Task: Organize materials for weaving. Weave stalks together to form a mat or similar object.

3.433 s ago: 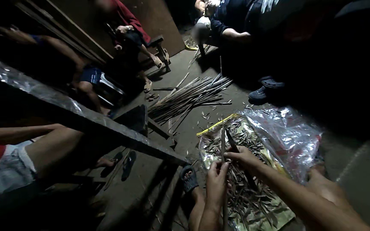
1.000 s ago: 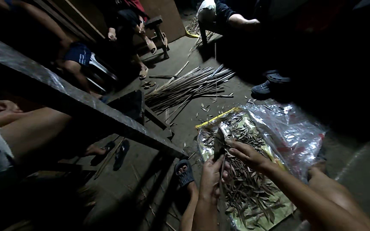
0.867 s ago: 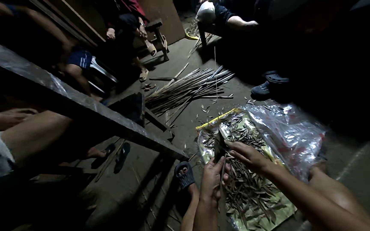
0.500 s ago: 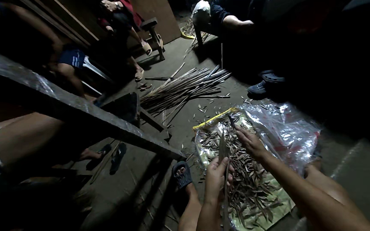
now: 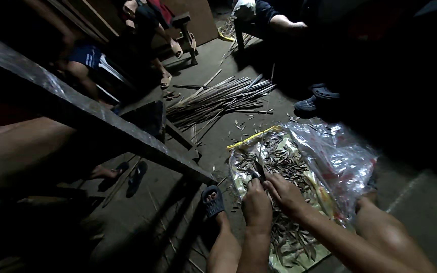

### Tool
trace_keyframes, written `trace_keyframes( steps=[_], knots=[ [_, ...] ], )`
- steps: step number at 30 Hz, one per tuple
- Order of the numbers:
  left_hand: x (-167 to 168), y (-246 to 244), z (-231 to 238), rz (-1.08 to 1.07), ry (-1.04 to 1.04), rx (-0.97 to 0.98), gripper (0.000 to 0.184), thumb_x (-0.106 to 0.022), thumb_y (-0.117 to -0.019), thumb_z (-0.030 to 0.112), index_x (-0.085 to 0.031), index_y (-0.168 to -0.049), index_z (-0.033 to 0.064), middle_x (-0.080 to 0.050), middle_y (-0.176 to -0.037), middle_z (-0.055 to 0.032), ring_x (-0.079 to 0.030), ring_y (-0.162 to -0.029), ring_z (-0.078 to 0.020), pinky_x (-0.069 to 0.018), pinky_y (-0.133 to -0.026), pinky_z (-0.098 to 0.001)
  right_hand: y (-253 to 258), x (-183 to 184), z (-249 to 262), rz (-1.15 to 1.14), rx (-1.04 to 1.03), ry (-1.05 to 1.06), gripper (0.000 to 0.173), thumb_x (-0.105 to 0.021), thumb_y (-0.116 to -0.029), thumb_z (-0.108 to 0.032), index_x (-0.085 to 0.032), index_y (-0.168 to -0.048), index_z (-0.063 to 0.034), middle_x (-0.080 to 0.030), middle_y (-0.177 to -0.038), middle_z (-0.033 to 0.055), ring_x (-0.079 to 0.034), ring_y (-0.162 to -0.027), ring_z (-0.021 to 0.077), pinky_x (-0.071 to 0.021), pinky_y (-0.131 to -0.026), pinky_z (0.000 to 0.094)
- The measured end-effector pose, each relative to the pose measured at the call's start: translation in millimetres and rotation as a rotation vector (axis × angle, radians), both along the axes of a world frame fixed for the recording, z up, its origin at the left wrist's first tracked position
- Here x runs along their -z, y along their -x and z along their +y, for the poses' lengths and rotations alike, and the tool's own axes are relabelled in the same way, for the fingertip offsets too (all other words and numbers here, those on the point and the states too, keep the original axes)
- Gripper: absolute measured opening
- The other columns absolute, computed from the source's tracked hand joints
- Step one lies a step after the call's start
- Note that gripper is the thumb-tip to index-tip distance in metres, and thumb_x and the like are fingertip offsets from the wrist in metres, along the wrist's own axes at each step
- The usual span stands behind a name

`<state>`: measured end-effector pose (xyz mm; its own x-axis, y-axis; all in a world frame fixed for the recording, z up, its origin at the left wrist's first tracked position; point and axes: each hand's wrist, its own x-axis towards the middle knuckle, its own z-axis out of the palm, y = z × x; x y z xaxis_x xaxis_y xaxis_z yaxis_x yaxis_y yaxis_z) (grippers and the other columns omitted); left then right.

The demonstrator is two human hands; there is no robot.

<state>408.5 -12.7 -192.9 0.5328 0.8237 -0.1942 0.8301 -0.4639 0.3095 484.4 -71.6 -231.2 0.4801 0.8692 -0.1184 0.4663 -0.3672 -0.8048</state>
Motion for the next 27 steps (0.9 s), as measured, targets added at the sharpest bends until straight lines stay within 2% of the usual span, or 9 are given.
trace_keyframes(
  steps=[2, 3, 7, 10, 12, 18, 21, 26, 27],
  knots=[
    [1, 2, -2, -0.017, 0.002, 0.026, 0.032, -0.048, -0.1031, 0.0, -0.064, -0.13, -0.0064, -0.065, -0.132, -0.0224, -0.071, -0.105, -0.0376, -0.0567, -0.089, -0.0494, -3, 2, 3, -0.025, 0.025, 0.033, 0.045, -0.04, -0.1106, -0.026, -0.052, -0.148, -0.0043, -0.063, -0.127, 0.0261, -0.068, -0.105, 0.0428, -0.0532, -0.089, 0.0573],
    [2, 2, -2, -0.029, 0.0, 0.032, 0.032, -0.049, -0.1024, -0.001, -0.065, -0.129, -0.0065, -0.065, -0.133, -0.0217, -0.071, -0.108, -0.0372, -0.0564, -0.09, -0.0489, -5, 2, 4, -0.039, 0.024, 0.048, 0.045, -0.04, -0.1105, -0.026, -0.052, -0.149, -0.0055, -0.063, -0.128, 0.0264, -0.067, -0.105, 0.0435, -0.053, -0.089, 0.0579],
    [3, 5, -3, -0.087, -0.02, 0.002, 0.04, -0.051, -0.1003, -0.003, -0.058, -0.139, -0.0058, -0.067, -0.124, -0.0251, -0.072, -0.099, -0.0393, -0.0579, -0.084, -0.05, -2, 10, 6, -0.215, 0.058, -0.014, 0.041, -0.046, -0.108, -0.023, -0.059, -0.144, -0.0088, -0.067, -0.113, 0.0251, -0.07, -0.089, 0.042, -0.0562, -0.074, 0.0558],
    [-1, 7, -2, -0.044, 0.023, -0.003, 0.045, -0.05, -0.0991, -0.006, -0.053, -0.144, -0.0042, -0.066, -0.128, -0.0245, -0.072, -0.102, -0.0379, -0.0572, -0.087, -0.0486, 1, 21, 7, -0.38, 0.108, -0.107, 0.036, -0.053, -0.1032, -0.017, -0.066, -0.135, -0.0085, -0.068, -0.101, 0.0231, -0.07, -0.076, 0.0392, -0.0567, -0.061, 0.0528],
    [-2, 8, -1, -0.021, 0.06, -0.008, 0.046, -0.05, -0.1002, -0.005, -0.052, -0.146, -0.0026, -0.064, -0.131, -0.0235, -0.071, -0.105, -0.038, -0.0565, -0.089, -0.0485, 2, 25, 7, -0.446, 0.124, -0.144, 0.034, -0.056, -0.1008, -0.014, -0.069, -0.131, -0.0081, -0.068, -0.097, 0.0221, -0.07, -0.073, 0.038, -0.0566, -0.058, 0.0514],
    [-1, 11, 3, -0.14, 0.146, 0.0, 0.041, -0.047, -0.1055, 0.002, -0.052, -0.145, -0.0045, -0.063, -0.135, -0.0235, -0.067, -0.118, -0.0371, -0.0512, -0.102, -0.0477, -4, 25, 9, -0.503, 0.139, -0.125, 0.035, -0.057, -0.1, -0.014, -0.068, -0.133, -0.0096, -0.068, -0.094, 0.0224, -0.07, -0.071, 0.0388, -0.0559, -0.057, 0.0514],
    [1, 11, 3, -0.188, 0.161, 0.012, 0.04, -0.047, -0.1065, 0.004, -0.053, -0.146, -0.0037, -0.065, -0.133, -0.0239, -0.067, -0.117, -0.0373, -0.0501, -0.103, -0.0481, -10, 23, 10, -0.448, 0.114, -0.058, 0.04, -0.054, -0.1031, -0.017, -0.062, -0.142, -0.0126, -0.068, -0.1, 0.0248, -0.07, -0.076, 0.0415, -0.0559, -0.063, 0.0538],
    [-2, 11, 4, -0.184, 0.234, 0.006, 0.039, -0.046, -0.1071, 0.004, -0.054, -0.145, -0.0035, -0.065, -0.131, -0.0241, -0.066, -0.119, -0.0371, -0.049, -0.104, -0.0479, -20, 19, 13, -0.406, 0.135, -0.012, 0.042, -0.051, -0.1046, -0.018, -0.059, -0.146, -0.0138, -0.068, -0.105, 0.025, -0.07, -0.08, 0.0422, -0.0564, -0.066, 0.055],
    [-4, 11, 3, -0.164, 0.281, 0.001, 0.039, -0.045, -0.1081, 0.006, -0.053, -0.145, -0.0024, -0.066, -0.13, -0.024, -0.066, -0.118, -0.0367, -0.049, -0.104, -0.0483, -27, 15, 14, -0.354, 0.148, 0.06, 0.043, -0.047, -0.1066, -0.019, -0.055, -0.149, -0.015, -0.067, -0.112, 0.0262, -0.07, -0.087, 0.0439, -0.0558, -0.072, 0.0574]
  ],
)
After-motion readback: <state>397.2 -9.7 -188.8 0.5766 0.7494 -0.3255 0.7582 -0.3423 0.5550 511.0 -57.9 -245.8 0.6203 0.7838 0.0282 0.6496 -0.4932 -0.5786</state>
